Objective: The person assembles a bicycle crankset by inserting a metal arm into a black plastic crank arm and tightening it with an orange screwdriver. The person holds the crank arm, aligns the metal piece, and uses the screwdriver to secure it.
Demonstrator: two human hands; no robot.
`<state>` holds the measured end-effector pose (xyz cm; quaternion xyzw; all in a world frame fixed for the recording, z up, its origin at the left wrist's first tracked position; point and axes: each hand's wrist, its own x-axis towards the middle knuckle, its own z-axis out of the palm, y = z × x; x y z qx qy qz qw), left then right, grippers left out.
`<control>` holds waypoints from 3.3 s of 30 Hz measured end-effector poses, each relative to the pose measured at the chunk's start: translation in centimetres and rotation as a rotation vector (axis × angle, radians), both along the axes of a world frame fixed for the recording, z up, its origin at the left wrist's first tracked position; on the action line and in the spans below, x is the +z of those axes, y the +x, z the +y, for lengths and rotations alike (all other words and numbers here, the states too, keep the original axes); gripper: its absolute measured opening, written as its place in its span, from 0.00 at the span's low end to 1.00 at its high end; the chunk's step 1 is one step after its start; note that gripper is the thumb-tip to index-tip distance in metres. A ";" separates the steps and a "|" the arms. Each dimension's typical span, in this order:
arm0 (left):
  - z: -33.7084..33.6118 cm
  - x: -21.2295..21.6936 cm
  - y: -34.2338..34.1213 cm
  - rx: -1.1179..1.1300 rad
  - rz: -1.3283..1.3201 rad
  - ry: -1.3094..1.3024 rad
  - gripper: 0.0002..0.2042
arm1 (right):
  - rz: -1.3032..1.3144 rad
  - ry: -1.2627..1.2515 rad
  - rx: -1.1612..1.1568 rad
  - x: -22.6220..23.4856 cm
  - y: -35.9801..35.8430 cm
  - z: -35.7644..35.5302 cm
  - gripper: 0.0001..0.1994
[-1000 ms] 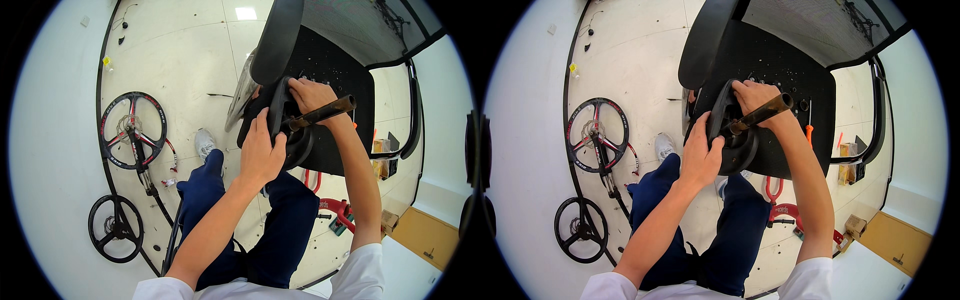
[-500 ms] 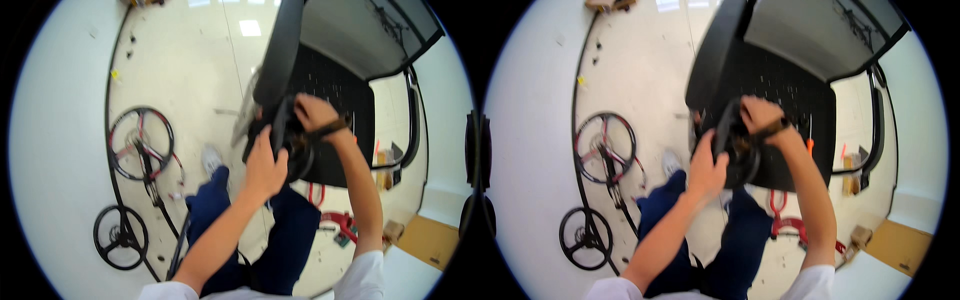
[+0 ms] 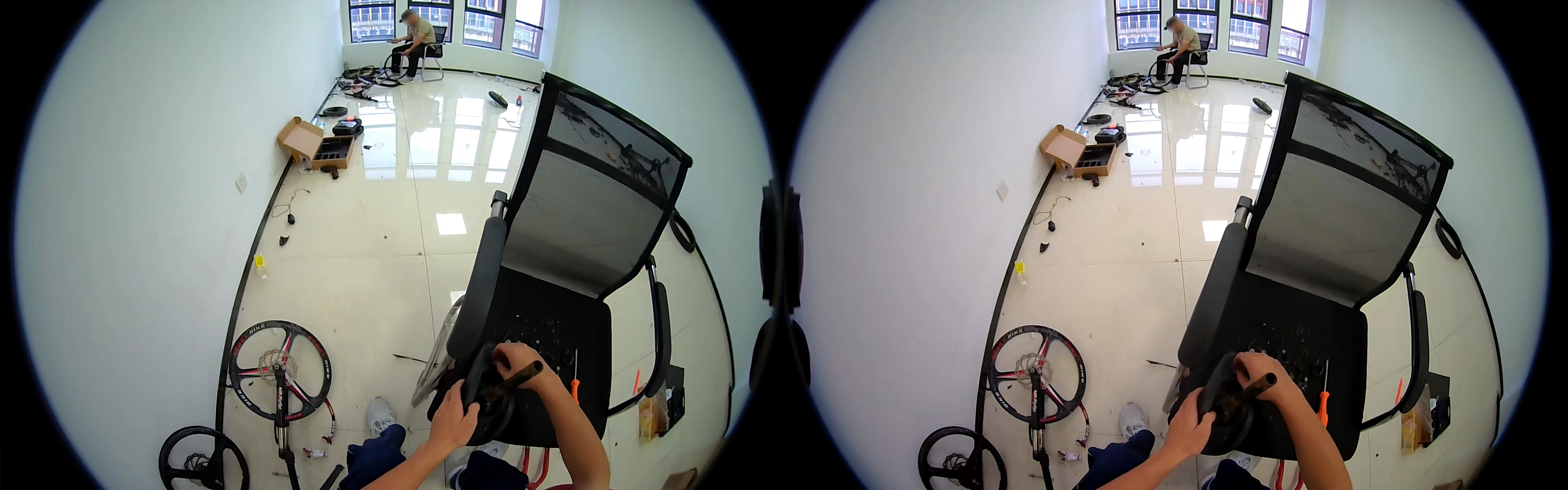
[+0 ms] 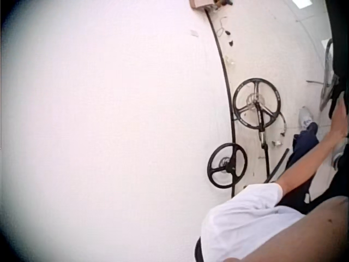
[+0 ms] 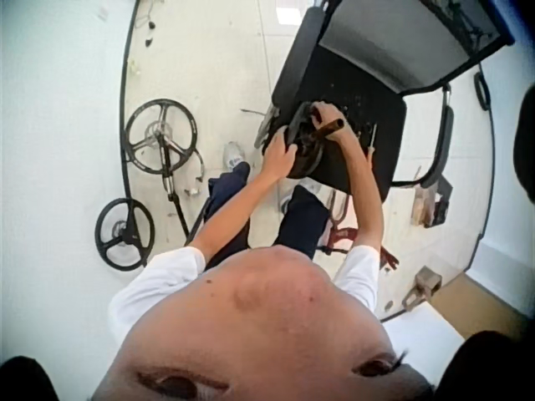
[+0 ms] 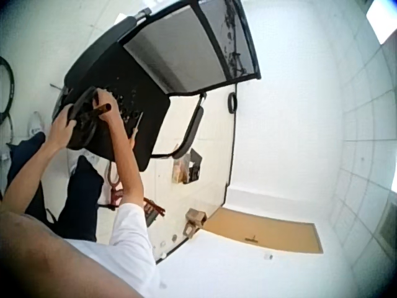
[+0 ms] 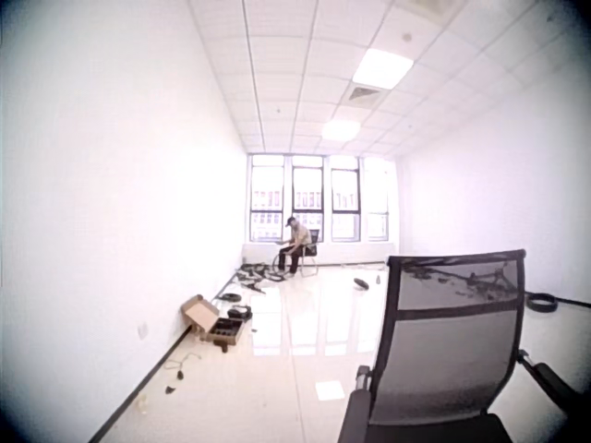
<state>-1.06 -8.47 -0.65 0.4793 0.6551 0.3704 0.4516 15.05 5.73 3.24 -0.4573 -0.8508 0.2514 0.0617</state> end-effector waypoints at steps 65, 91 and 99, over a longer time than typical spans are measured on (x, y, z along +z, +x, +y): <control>0.3 -0.1 0.1 0.016 0.026 0.062 0.31 | -0.171 0.070 -0.003 -0.3 -0.8 -0.4 0.11; 1.1 0.1 0.0 0.028 -0.058 0.033 0.28 | -0.117 0.342 -0.855 -4.6 12.6 -13.4 0.19; -2.4 -1.6 -1.7 0.000 -0.117 0.076 0.34 | 0.106 0.238 -0.981 -6.2 14.3 -13.3 0.18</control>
